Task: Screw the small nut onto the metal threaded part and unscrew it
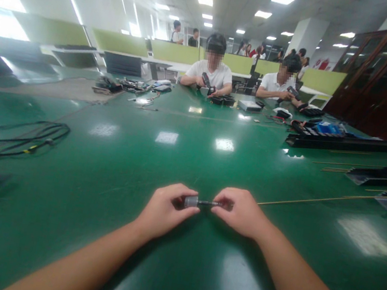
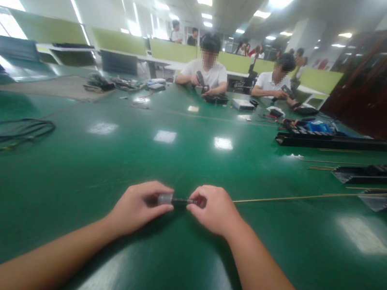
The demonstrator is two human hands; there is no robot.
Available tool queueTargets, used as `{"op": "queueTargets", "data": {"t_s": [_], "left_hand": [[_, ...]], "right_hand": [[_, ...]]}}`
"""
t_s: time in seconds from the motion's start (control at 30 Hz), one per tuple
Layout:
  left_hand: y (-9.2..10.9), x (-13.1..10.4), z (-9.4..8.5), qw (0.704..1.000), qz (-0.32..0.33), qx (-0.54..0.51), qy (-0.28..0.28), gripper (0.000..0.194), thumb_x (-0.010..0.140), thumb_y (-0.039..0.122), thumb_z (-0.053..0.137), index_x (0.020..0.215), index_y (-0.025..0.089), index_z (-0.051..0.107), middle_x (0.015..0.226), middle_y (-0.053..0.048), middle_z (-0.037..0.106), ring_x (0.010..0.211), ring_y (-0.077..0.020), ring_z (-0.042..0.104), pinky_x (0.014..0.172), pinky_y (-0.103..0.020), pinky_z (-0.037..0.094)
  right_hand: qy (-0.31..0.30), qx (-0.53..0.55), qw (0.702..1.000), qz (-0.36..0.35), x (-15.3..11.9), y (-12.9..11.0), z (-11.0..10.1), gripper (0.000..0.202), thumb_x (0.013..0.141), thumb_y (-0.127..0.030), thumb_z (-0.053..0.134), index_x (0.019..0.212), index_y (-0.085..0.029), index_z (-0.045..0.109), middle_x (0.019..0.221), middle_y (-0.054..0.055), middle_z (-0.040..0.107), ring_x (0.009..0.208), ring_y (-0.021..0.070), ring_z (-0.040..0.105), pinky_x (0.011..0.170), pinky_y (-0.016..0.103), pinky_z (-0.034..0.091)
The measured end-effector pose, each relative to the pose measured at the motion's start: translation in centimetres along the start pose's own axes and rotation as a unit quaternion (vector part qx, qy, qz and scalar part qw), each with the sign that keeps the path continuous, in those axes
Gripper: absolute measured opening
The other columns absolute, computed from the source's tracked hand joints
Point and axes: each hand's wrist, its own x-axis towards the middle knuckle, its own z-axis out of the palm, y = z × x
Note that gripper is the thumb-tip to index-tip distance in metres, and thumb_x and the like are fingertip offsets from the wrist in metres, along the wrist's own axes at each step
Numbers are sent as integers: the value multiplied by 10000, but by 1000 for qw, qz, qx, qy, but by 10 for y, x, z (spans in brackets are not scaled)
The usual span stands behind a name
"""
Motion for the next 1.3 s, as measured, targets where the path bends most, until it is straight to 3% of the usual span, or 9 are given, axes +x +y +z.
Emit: {"op": "queueTargets", "data": {"t_s": [0.37,0.5,0.6,0.7,0.83,0.97,1.07,1.13,1.3], "left_hand": [[-2,2,-3,1000,5,15,7,254,781,346,758,999,221,720,946,-40,719,839,-176,659,768,-280,517],[-10,6,-8,997,-47,28,47,311,767,430,758,996,224,718,954,-41,714,860,-199,652,800,-313,516],[-19,11,-8,985,-144,-61,77,412,785,514,706,1021,177,682,918,-57,702,798,-193,643,731,-301,524],[-27,15,-4,943,-217,-230,104,497,817,538,649,1107,136,608,917,-65,675,753,-158,630,691,-270,533],[-31,17,-1,884,-255,-367,135,486,783,481,710,1118,142,612,1027,-86,653,847,-150,636,798,-291,560],[-28,17,-5,887,-260,-363,114,496,664,402,837,1028,130,639,974,-81,678,854,-163,650,840,-306,547],[-22,16,-19,911,-255,-312,93,518,601,390,887,979,145,629,980,-80,701,897,-190,669,877,-323,534],[-19,11,-37,929,-247,-267,76,517,614,438,875,973,163,623,999,-78,711,926,-208,679,886,-330,536],[-24,-39,-110,958,-265,-59,91,516,650,560,818,994,216,643,983,-3,728,930,-209,685,866,-314,544]], "right_hand": [[9,1,1000,12,1,1,-3,60,783,-201,721,841,-190,732,767,15,693,678,146,611,633,251,456],[12,14,1000,25,2,5,-3,79,780,-211,727,853,-182,733,779,23,707,680,146,627,646,254,472],[10,14,999,28,3,8,-2,95,776,-219,731,862,-180,736,772,21,708,668,144,628,633,250,474],[10,11,999,37,3,10,-1,94,774,-236,734,848,-179,738,745,15,699,651,141,623,603,242,463],[13,15,998,53,4,12,-1,93,782,-251,724,839,-178,738,725,14,695,635,140,615,586,241,452],[9,25,998,65,5,14,0,107,781,-253,719,846,-170,737,722,18,699,635,142,616,589,242,452],[6,31,997,69,6,15,1,116,783,-259,713,852,-168,736,723,19,700,634,143,617,586,242,451],[3,33,997,69,6,15,1,118,783,-260,711,853,-168,735,724,18,701,635,144,618,587,242,453],[0,37,997,64,5,13,4,110,780,-245,707,856,-170,736,727,18,703,638,138,619,587,236,448]]}}
